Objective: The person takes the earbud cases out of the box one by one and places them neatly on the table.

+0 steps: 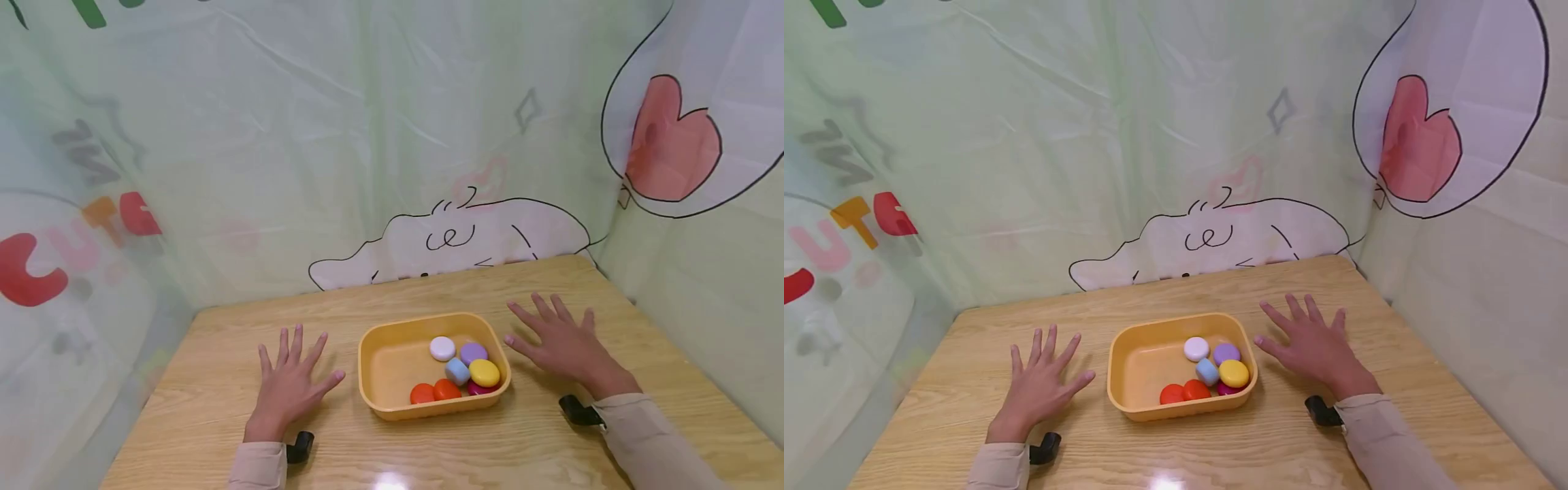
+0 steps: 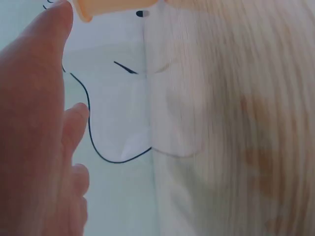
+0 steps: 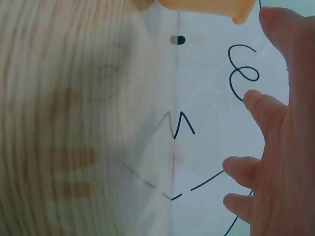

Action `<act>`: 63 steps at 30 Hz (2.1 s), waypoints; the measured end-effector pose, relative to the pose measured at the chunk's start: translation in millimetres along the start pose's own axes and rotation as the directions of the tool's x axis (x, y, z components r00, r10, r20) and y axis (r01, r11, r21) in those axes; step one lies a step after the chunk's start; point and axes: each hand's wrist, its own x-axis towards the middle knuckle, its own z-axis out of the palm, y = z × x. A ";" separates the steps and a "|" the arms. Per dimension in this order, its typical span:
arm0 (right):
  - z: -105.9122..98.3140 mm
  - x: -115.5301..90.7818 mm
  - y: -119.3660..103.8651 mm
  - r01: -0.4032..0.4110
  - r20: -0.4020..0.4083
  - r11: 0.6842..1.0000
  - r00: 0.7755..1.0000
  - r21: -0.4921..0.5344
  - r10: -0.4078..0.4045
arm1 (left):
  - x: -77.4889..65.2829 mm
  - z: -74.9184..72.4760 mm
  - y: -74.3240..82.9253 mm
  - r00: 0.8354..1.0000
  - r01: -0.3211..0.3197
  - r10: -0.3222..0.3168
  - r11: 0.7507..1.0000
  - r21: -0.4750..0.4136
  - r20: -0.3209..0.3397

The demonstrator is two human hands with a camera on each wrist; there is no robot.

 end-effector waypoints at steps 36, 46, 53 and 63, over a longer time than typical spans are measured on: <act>23.7 -3.1 -43.2 0.094 -0.028 0.843 0.995 0.530 -0.094 | 10.5 8.0 29.0 0.996 0.057 -0.085 0.869 -0.492 -0.035; 29.4 -3.5 -49.6 0.028 0.030 0.797 0.998 0.604 -0.059 | 17.8 0.2 39.8 0.993 0.031 -0.103 0.721 -0.693 -0.062; 31.8 -3.6 -50.0 0.011 0.042 0.781 0.998 0.624 -0.048 | 26.0 -9.0 49.9 0.990 0.015 -0.115 0.655 -0.755 -0.080; 35.1 -2.4 -48.7 -0.021 0.069 0.766 0.997 0.643 -0.030 | 33.4 -15.5 60.1 0.993 -0.013 -0.081 0.653 -0.757 -0.087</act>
